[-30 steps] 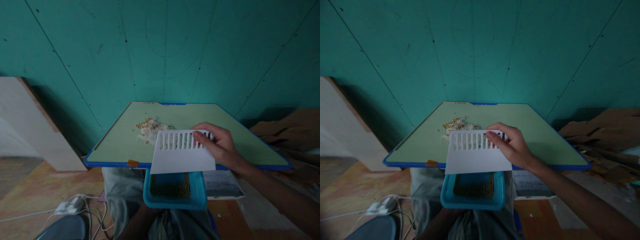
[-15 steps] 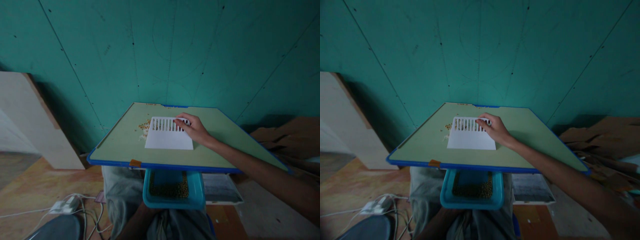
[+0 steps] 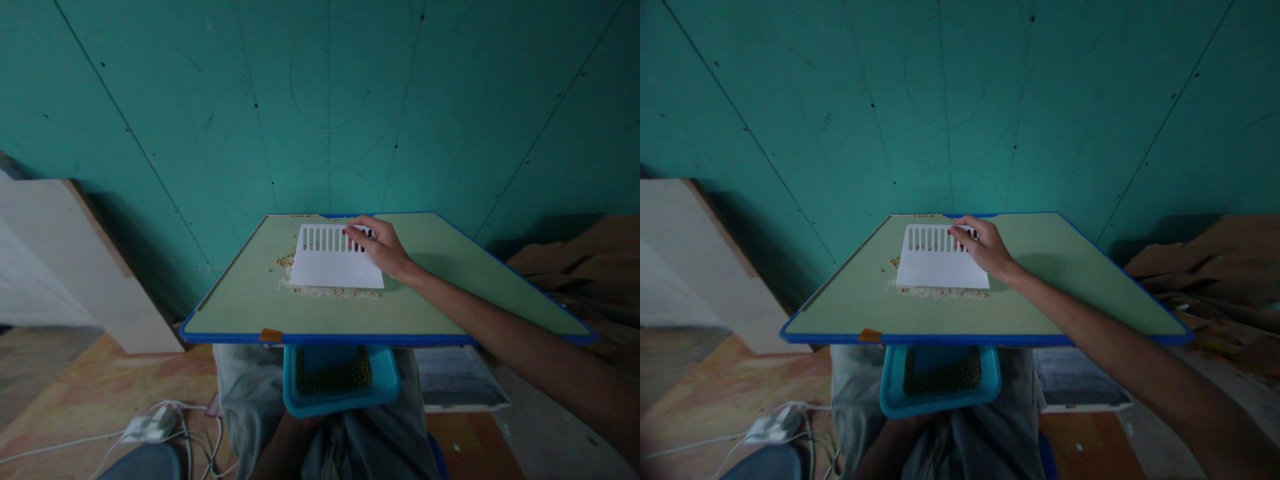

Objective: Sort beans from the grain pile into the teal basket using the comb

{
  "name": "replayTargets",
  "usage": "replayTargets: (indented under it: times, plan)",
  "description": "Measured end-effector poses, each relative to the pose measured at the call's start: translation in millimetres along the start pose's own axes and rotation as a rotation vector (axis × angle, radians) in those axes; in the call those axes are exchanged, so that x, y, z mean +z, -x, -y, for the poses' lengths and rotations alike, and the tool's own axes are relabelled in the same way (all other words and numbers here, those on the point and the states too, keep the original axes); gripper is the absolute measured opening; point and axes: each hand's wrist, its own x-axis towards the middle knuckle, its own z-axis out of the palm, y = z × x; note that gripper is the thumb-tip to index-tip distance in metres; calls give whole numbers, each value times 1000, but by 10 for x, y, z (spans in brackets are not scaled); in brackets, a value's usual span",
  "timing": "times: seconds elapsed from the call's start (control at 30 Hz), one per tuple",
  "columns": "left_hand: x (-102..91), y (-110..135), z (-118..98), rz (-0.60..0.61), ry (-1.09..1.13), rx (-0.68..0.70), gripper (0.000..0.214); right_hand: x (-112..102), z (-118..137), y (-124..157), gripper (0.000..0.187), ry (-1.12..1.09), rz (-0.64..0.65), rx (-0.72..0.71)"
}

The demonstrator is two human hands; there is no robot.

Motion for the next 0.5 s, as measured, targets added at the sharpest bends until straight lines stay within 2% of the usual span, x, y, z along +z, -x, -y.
replayTargets:
  times: [0.2, 0.5]
  plan:
    - [-29, 139, 24, -6, -28, -9, 32, 4, 66, 48, 30, 33, -23, -20]
    - [-22, 148, 4, 7, -23, -4, 32, 97, 76, 114, 30, 70, 9, -55]
